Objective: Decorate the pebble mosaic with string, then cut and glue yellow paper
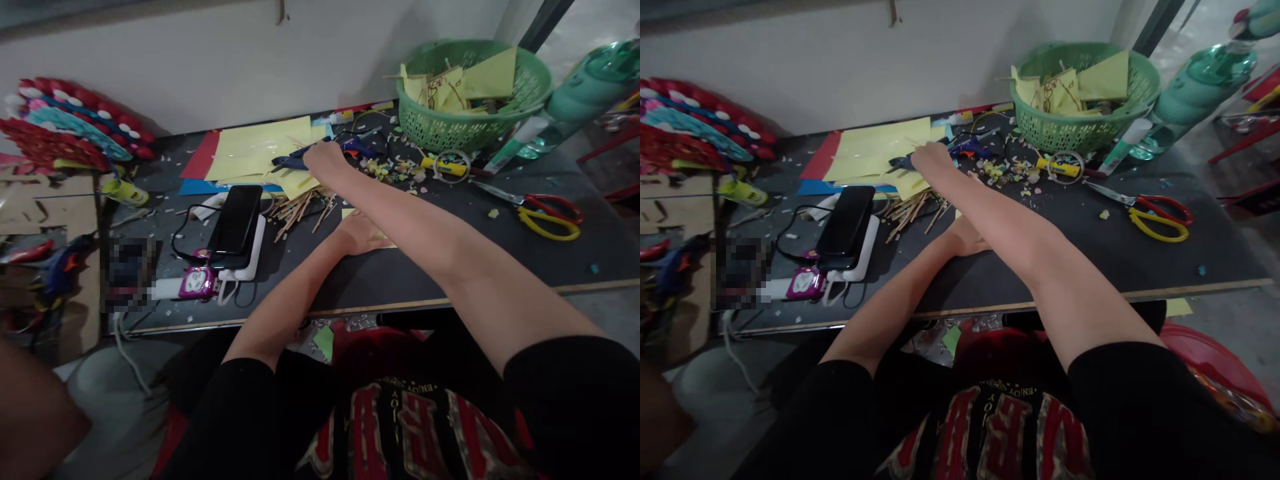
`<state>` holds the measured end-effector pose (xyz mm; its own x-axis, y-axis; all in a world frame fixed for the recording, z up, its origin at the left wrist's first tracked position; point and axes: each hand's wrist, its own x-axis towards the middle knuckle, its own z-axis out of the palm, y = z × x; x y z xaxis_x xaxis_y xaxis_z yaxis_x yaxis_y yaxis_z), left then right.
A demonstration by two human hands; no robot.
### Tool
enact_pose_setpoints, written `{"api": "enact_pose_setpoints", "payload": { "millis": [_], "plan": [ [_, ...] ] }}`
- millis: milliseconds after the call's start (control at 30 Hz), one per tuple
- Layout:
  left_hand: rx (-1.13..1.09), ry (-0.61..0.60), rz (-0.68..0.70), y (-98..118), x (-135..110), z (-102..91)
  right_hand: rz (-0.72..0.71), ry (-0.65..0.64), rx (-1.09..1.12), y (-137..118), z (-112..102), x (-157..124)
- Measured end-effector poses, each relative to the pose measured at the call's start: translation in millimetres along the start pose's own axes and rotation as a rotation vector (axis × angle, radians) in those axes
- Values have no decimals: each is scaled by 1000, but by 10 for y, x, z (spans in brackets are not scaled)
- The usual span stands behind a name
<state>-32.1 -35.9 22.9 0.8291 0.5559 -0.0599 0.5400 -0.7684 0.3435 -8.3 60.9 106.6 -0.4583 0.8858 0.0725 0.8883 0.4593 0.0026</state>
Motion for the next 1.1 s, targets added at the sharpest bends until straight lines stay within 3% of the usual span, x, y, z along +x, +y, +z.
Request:
{"api": "enact_pose_setpoints", "payload": {
  "millis": [100, 233, 300, 433, 633, 800, 867, 933, 1033, 1100],
  "plan": [
    [-11, 0, -2, -13, -1, 26, -71, 75, 17, -3, 21, -151],
    [23, 19, -35, -17, -50, 86, -519, 17, 95, -32, 169, -417],
    [23, 57, -49, -13, -86, 103, -639, 14, 47, -27, 256, -504],
    [-5, 79, -33, 4, -123, 96, -616, 124, 54, 45, 314, -596],
    [60, 73, -50, 100, -78, 101, -519, 51, 143, 212, 267, -772],
    [78, 83, -57, 175, -38, 156, -667, 57, 83, 269, 364, -831],
    [65, 99, -29, 168, -33, 159, -637, 110, 112, 300, 370, -858],
    [19, 130, 36, 133, -28, 140, -519, 220, 197, 375, 357, -946],
    [-31, 240, 72, 42, -22, 73, -210, 366, 317, 610, 386, -1223],
    [-29, 380, -29, -32, -25, 23, -15, 390, 332, 835, 473, -1459]
  ]
}}
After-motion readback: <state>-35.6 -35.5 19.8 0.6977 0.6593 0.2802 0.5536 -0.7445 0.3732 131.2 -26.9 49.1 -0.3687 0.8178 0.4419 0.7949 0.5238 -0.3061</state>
